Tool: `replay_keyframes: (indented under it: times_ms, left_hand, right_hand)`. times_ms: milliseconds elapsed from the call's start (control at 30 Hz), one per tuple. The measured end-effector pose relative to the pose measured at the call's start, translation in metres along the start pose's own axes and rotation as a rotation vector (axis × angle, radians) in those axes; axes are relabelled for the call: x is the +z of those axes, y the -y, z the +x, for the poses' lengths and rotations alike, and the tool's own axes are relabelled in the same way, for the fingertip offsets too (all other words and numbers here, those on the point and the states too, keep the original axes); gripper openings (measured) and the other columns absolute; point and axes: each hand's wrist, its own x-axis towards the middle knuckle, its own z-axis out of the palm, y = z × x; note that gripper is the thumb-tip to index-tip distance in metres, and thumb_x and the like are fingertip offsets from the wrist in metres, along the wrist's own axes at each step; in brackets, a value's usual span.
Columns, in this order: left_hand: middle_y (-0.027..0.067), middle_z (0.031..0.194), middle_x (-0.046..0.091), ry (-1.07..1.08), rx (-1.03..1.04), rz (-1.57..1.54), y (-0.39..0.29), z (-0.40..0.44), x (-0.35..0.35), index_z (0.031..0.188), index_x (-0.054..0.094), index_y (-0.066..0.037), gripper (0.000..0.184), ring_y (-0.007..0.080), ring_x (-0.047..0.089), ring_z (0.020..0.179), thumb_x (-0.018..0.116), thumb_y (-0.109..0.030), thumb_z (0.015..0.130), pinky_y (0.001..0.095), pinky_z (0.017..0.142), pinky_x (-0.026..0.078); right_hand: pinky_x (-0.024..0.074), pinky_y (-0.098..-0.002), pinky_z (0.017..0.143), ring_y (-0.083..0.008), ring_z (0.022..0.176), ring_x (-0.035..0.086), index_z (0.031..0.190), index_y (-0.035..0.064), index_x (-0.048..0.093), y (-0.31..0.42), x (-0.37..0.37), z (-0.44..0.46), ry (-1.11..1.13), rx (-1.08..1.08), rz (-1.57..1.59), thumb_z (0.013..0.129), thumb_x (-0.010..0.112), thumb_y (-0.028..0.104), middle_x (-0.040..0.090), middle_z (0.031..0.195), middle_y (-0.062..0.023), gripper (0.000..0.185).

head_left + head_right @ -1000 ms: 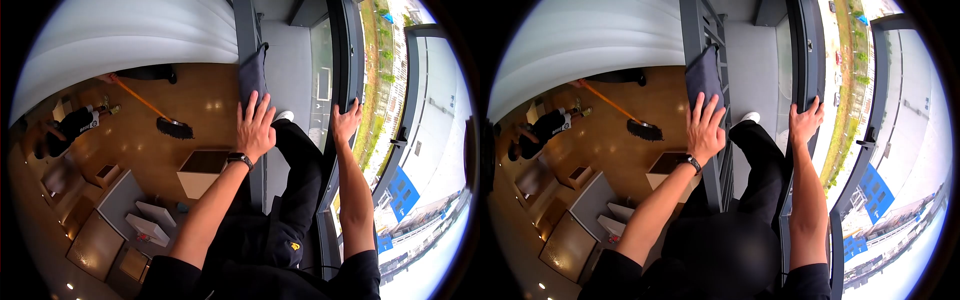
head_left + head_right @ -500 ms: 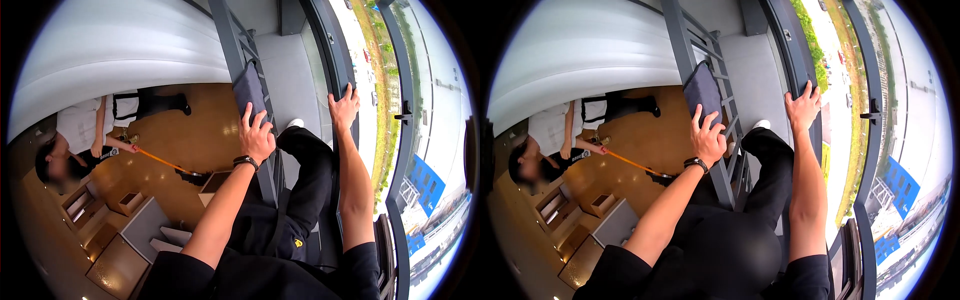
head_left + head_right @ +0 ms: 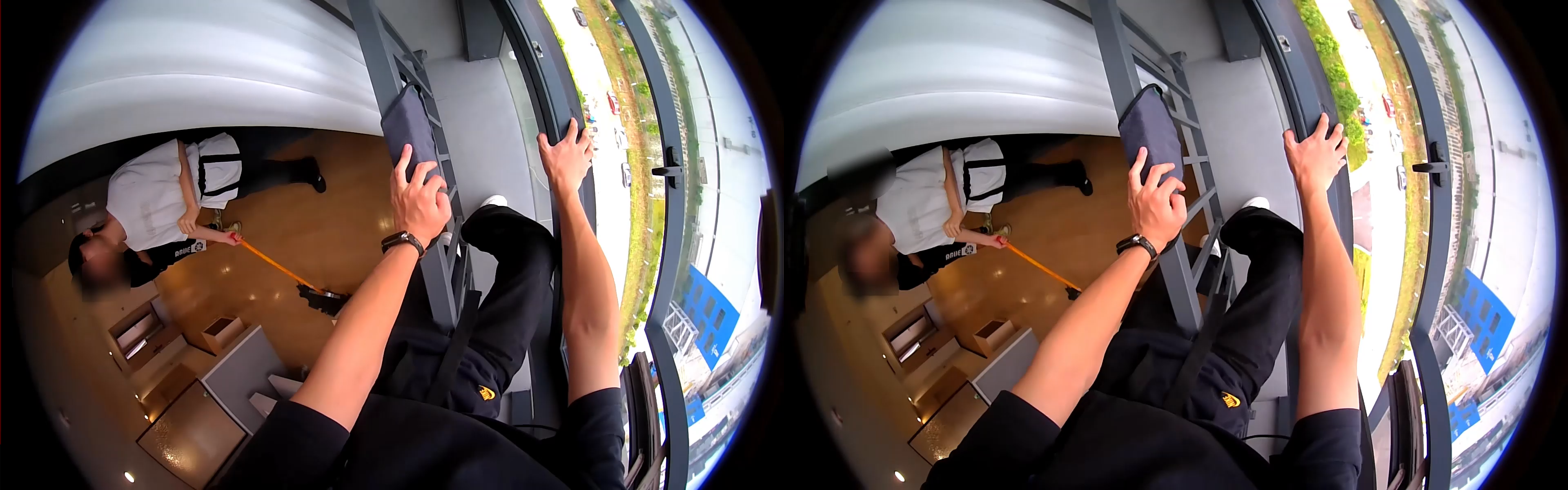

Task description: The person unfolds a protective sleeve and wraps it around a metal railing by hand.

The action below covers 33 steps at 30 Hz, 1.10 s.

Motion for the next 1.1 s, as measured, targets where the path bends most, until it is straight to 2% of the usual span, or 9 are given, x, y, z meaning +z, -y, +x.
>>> replay_keyframes:
  times_ms: [167,600,1100]
  left_hand:
    - [0.0039,0.11,0.063,0.018,-0.001,0.022,-0.001,0.002,-0.002,0.068,0.065,-0.008,0.012,0.0419,0.037,0.133,0.055,-0.003,0.071,0.0497,0.104,0.038]
    - [0.0036,0.11,0.063,0.026,0.0,0.033,0.001,0.002,-0.001,0.069,0.067,-0.009,0.012,0.0416,0.036,0.134,0.056,-0.003,0.07,0.0479,0.104,0.037]
    - [0.0038,0.108,0.062,0.038,-0.005,0.033,0.0,0.003,-0.001,0.067,0.065,-0.009,0.011,0.0403,0.038,0.134,0.057,-0.004,0.07,0.0509,0.103,0.036]
  right_hand:
    - [0.0288,-0.0588,0.111,-0.0436,0.141,0.025,0.148,0.0135,0.035,0.003,-0.006,-0.001,0.037,0.023,0.017,0.078,0.062,0.047,0.029,0.153,-0.0213,0.081]
    - [0.0275,-0.0592,0.111,-0.0451,0.141,0.025,0.146,0.0124,0.035,-0.001,0.005,0.003,0.017,0.008,0.007,0.077,0.06,0.046,0.03,0.152,-0.0227,0.081]
    - [0.0311,-0.0585,0.109,-0.0445,0.139,0.028,0.146,0.0139,0.037,0.002,-0.002,0.0,-0.003,0.008,0.0,0.077,0.062,0.045,0.032,0.15,-0.0221,0.08]
